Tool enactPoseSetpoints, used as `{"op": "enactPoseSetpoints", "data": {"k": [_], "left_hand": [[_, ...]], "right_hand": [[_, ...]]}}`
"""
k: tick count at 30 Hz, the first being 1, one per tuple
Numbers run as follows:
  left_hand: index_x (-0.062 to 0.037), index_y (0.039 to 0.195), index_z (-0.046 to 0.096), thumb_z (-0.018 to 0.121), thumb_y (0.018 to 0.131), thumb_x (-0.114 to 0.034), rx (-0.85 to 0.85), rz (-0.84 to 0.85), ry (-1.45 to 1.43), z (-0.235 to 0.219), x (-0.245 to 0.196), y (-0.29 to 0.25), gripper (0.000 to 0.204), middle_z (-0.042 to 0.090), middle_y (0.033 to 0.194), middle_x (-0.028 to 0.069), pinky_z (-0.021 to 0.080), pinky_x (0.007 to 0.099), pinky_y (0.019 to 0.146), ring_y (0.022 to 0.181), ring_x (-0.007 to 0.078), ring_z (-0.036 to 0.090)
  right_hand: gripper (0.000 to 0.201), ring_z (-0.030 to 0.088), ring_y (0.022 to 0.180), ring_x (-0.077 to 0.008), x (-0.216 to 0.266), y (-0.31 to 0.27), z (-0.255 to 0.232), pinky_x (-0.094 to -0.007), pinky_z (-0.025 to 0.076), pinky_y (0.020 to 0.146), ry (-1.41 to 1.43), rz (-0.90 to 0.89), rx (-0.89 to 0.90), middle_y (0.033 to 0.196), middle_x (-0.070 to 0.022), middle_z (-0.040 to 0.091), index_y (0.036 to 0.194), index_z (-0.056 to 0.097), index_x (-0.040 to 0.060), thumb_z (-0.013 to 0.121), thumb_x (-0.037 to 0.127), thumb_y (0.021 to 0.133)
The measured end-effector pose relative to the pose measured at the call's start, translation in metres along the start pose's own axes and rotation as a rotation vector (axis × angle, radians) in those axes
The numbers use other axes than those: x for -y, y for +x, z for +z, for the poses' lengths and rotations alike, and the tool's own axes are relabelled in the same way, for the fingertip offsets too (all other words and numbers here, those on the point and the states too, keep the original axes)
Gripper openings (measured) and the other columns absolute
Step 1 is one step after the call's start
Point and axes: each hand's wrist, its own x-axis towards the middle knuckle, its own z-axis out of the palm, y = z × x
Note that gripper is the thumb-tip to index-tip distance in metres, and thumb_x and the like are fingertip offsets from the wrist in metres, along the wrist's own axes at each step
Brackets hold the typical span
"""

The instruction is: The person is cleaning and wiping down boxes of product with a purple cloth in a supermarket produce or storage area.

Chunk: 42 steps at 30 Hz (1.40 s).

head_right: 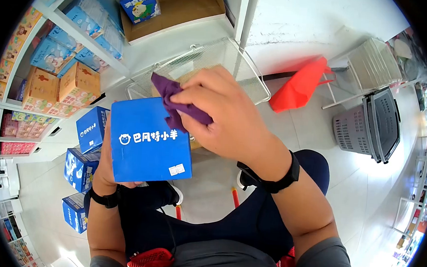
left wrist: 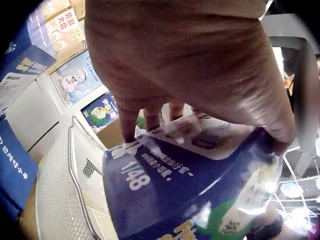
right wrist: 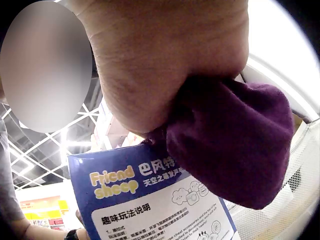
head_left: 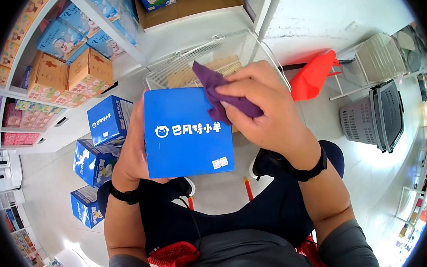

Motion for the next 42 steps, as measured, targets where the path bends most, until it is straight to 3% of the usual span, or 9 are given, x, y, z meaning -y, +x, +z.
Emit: {"op": "enactPoseSetpoints", "data": {"k": [6,12,16,19,24,31,33,35,42], "left_hand": [[0.0006,0.185,0.024,0.11,0.054,-0.077,0.041,0.169,0.178,-0.013,0.017,0.001,0.175,0.047,0.178,0.0208,0.043,0.0524,0.132,0.163,0.0396,0.052],[-0.0027,0.187,0.018,0.115,0.055,-0.061,-0.024,-0.074,-0.197,0.001,0.0,-0.001,0.174,0.045,0.18,0.0192,0.046,0.0517,0.132,0.165,0.036,0.051],[-0.0029,0.187,0.017,0.116,0.055,-0.061,-0.026,-0.047,-0.218,0.001,0.007,0.002,0.175,0.045,0.18,0.0201,0.046,0.0518,0.132,0.165,0.0378,0.052],[-0.0014,0.187,0.018,0.115,0.055,-0.064,0.022,0.1,-0.069,-0.006,0.015,0.009,0.175,0.045,0.18,0.0208,0.045,0.0526,0.133,0.165,0.0391,0.051],[0.0017,0.185,0.021,0.112,0.056,-0.071,-0.024,-0.027,-0.073,-0.002,0.005,0.001,0.174,0.047,0.179,0.0221,0.043,0.0526,0.133,0.164,0.0405,0.052],[0.0039,0.184,0.025,0.098,0.055,-0.095,-0.002,0.141,0.239,0.003,-0.005,0.003,0.178,0.048,0.176,0.0283,0.042,0.0544,0.132,0.161,0.0476,0.052],[0.0038,0.184,0.025,0.099,0.056,-0.095,0.032,0.303,0.359,-0.003,-0.001,0.01,0.178,0.047,0.176,0.0285,0.041,0.0546,0.132,0.162,0.0475,0.051],[0.0037,0.184,0.025,0.099,0.056,-0.095,0.026,0.25,0.294,-0.004,0.005,0.006,0.178,0.046,0.177,0.0284,0.042,0.0541,0.132,0.162,0.0472,0.052],[0.0043,0.184,0.026,0.1,0.056,-0.093,-0.021,0.114,0.183,-0.002,0.0,0.002,0.176,0.05,0.175,0.0252,0.042,0.0521,0.132,0.16,0.0444,0.054]], "right_hand": [[0.034,0.072,0.111,-0.0348,0.002,0.002,-0.003,-0.0435,0.059,0.097,-0.01,-0.014,0.056,0.123,-0.0122,0.077,0.116,0.086,0.0061,0.088,-0.002,0.083],[0.039,0.071,0.109,-0.0353,0.024,-0.003,-0.007,-0.045,0.059,0.093,-0.034,-0.138,0.187,0.121,-0.0087,0.076,0.113,0.085,0.0089,0.093,0.001,0.076],[0.038,0.07,0.113,-0.029,0.03,-0.011,-0.009,-0.0441,0.06,0.09,0.161,-0.156,0.257,0.117,-0.0011,0.072,0.112,0.083,0.0148,0.094,0.008,0.076],[0.038,0.07,0.113,-0.0286,0.037,-0.014,-0.011,-0.0431,0.06,0.089,0.218,-0.141,0.3,0.117,0.0003,0.071,0.11,0.082,0.0154,0.094,0.008,0.075],[0.035,0.07,0.114,-0.0284,0.037,-0.012,-0.009,-0.0428,0.059,0.09,0.141,-0.138,0.272,0.117,-0.0013,0.07,0.108,0.081,0.0157,0.093,0.009,0.076],[0.038,0.072,0.106,-0.0357,0.011,0.003,0.0,-0.0442,0.059,0.09,-0.05,-0.077,0.046,0.12,-0.012,0.075,0.114,0.084,0.0072,0.091,-0.002,0.078],[0.037,0.072,0.105,-0.0363,0.01,0.006,0.001,-0.0441,0.059,0.092,-0.075,-0.067,0.032,0.119,-0.0128,0.075,0.116,0.084,0.0069,0.09,-0.002,0.08],[0.037,0.071,0.105,-0.0362,0.01,0.007,0.002,-0.0445,0.059,0.092,-0.076,-0.091,0.028,0.118,-0.0119,0.075,0.115,0.084,0.0074,0.09,-0.001,0.079],[0.048,0.072,0.111,-0.0331,0.046,-0.009,-0.003,-0.0455,0.058,0.092,0.101,-0.189,0.337,0.124,-0.005,0.075,0.116,0.085,0.0132,0.096,0.011,0.07]]}}
